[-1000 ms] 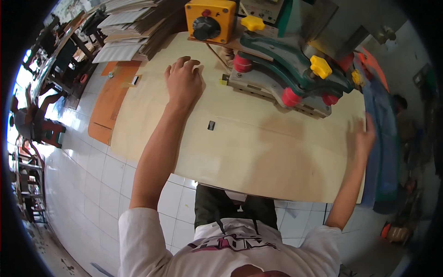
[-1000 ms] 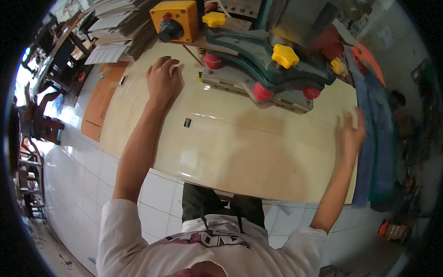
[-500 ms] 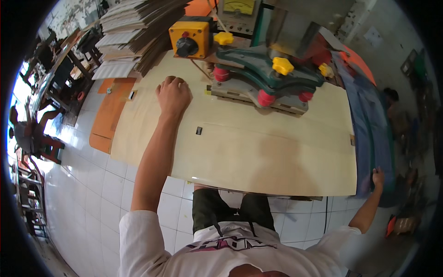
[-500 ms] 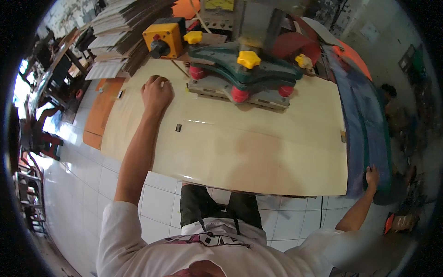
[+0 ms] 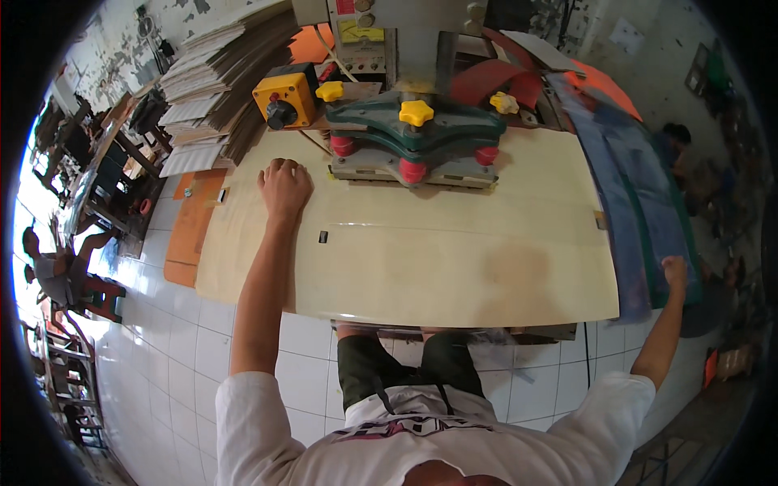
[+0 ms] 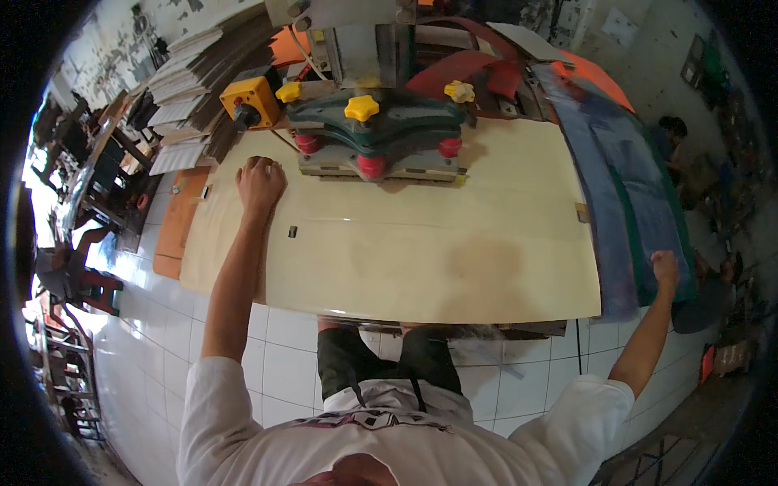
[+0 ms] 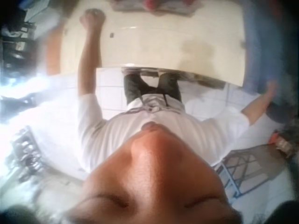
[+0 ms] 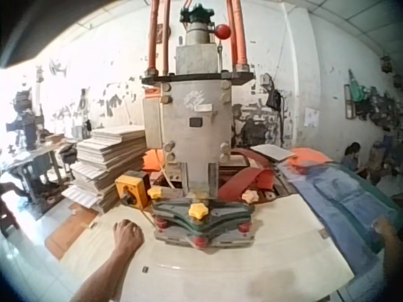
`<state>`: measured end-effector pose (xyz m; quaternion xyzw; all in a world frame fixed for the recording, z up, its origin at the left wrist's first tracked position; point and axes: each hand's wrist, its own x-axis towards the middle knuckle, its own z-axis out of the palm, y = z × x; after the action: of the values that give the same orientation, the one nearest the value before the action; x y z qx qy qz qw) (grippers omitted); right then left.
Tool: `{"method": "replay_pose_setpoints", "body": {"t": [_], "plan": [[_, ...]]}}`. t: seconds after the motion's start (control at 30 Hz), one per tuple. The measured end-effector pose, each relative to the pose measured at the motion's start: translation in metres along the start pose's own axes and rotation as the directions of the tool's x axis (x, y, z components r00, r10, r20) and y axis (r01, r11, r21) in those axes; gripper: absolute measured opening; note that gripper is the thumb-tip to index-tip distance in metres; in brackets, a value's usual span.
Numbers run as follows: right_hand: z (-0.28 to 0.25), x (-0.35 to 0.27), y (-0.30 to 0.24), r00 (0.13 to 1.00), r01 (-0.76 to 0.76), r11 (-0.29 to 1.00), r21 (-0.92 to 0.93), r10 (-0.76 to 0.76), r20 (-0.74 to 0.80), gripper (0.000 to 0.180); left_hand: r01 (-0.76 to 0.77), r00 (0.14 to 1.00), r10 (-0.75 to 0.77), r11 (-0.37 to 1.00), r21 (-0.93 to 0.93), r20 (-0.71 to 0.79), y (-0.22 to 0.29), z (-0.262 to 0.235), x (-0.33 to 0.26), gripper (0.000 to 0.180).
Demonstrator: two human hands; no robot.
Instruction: The person aligns the edges of clear plastic sheets, places them into a heat sealing machine, and depresses the lever to seal the material together before removing the finished item.
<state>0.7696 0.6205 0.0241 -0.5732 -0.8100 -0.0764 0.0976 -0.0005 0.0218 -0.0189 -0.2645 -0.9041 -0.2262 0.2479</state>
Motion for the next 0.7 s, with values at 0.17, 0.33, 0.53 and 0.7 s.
{"method": "replay_pose_setpoints", "body": {"t": [0.17, 0.33, 0.53, 0.7], "plan": [[-0.001, 0.008, -0.024, 0.988, -0.126, 0.991, 0.043, 0.129, -0.081, 0.019, -0.010, 1.000, 0.010, 1.000, 0.023, -0.003, -0.010, -0.002, 0.002, 0.026], [0.004, 0.060, 0.027, 0.938, -0.003, 0.993, 0.116, 0.043, -0.345, 0.022, -0.019, 1.000, 0.019, 1.000, -0.013, -0.005, -0.010, 0.006, 0.004, 0.025], [-0.025, 0.101, 0.048, 0.802, 0.096, 0.991, 0.092, -0.022, -0.596, 0.025, -0.068, 0.996, 0.066, 0.997, -0.029, -0.062, -0.009, 0.004, 0.001, 0.024], [-0.066, 0.073, -0.007, 0.626, 0.003, 0.975, 0.221, 0.170, -0.761, 0.023, -0.125, 0.987, 0.112, 0.986, -0.111, -0.118, -0.008, 0.001, 0.003, 0.021]]}}
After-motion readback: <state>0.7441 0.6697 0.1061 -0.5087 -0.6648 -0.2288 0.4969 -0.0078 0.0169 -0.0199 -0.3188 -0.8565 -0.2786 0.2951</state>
